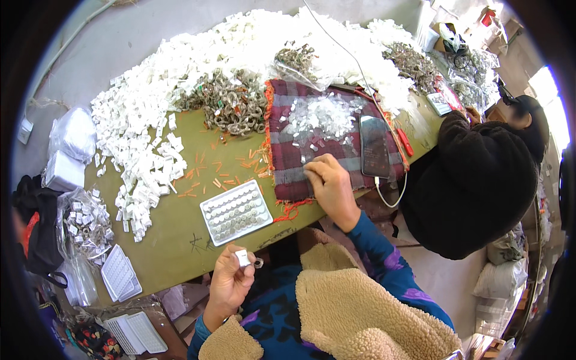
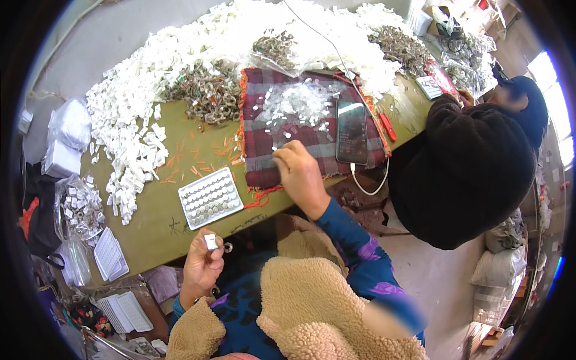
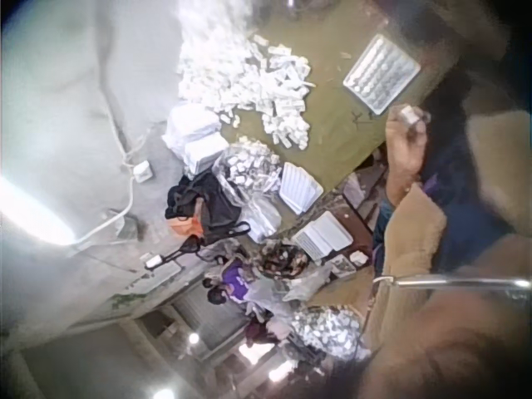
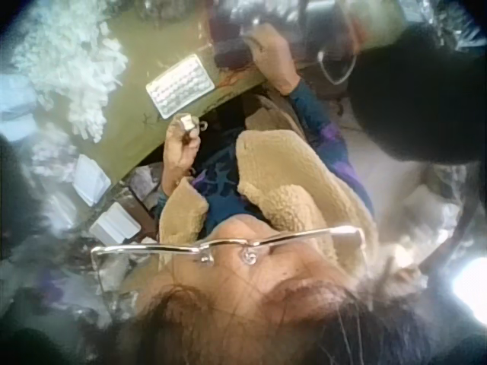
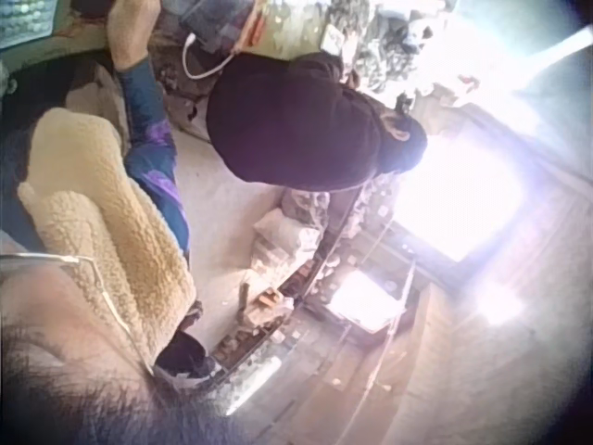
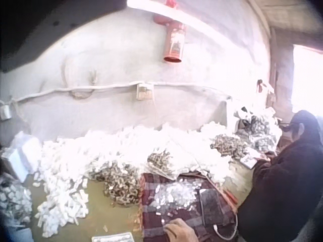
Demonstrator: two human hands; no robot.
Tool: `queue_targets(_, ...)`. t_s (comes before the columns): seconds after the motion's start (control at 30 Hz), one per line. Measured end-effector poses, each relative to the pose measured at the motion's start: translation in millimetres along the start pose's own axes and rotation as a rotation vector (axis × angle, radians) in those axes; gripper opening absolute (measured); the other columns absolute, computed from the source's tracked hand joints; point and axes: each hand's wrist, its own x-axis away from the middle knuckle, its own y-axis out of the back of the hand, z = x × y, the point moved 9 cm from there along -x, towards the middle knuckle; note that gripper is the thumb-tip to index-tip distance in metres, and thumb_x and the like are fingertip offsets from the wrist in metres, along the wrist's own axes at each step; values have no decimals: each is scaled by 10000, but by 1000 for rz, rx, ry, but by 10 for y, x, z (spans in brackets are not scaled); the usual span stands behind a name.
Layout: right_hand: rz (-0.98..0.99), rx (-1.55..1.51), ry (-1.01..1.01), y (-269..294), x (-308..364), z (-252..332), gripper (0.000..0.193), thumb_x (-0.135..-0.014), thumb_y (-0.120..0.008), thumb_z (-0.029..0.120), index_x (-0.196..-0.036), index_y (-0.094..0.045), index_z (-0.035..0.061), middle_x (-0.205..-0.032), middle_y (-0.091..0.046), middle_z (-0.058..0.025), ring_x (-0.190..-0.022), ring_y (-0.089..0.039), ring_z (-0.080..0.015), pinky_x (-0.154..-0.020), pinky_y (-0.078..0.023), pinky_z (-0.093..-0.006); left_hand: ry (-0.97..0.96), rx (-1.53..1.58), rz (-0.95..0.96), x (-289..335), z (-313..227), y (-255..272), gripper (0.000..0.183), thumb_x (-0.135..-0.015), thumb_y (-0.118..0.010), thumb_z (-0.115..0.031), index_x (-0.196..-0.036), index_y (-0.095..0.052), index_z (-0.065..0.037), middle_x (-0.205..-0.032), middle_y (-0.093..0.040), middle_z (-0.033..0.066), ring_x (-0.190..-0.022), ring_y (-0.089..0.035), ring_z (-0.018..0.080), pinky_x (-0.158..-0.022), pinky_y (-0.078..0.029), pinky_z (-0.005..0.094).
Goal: The person repeatedly picks small white plastic housings and metal pins from a cluttered table, inserts the pins into the housings, and places the assembled units into a white tray. The process is continuous and repetitive throughout the clip.
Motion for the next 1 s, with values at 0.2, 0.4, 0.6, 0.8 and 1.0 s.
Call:
queue_targets(0.2, 141, 266, 52, -187, -184, -200, 103, -838, -655, 21, -937, -682, 10, -895, -587, -137, -800, -634, -354, -682, -508, -417, 26, -143, -26, -61, 25, -11, 169, -952, -651, -165, -1042, -589, -37, -960, -698, 176, -681, -643, 139, -523, -509, 232)
queue_targets(0.4, 165, 414, 137, -272, -273, -176, 114, -837, -591, 32, -939, -639, 51, -922, -567, -111, -844, -642, -310, -665, -524, -411, 37, -25, 50, -39, 31, -52, 169, -984, -607, -169, -1086, -601, -34, -1022, -683, 192, -745, -651, 144, -583, -539, 240)
queue_targets(0.6, 96, -133, 27, -301, -151, 317, 94, -929, -580, -18, -1011, -625, -18, -835, -631, -107, -670, -600, -172, -625, -495, -291, -62, -17, -19, 98, -137, -18, 268, -1001, -557, -123, -1234, -556, 10, -1099, -672, 199, -839, -687, 181, -753, -599, 297)
queue_targets(0.8, 582, -524, 127, -977, 622, 1436, 322, -813, -637, -98, -1122, -620, -9, -883, -627, -149, -746, -642, -285, -679, -527, -331, -258, -32, -30, 333, -395, 60, 235, -1021, -524, -137, -1188, -574, 20, -997, -685, 179, -812, -690, 180, -713, -607, 290)
queue_targets(1.0, 563, -496, 401, -998, 674, 1784, 465, -740, -634, -117, -1185, -586, 13, -861, -631, -127, -764, -661, -288, -668, -541, -360, -334, -86, -40, 488, -532, 40, 223, -1023, -524, -141, -1148, -581, 34, -948, -679, 178, -769, -689, 179, -667, -598, 278)
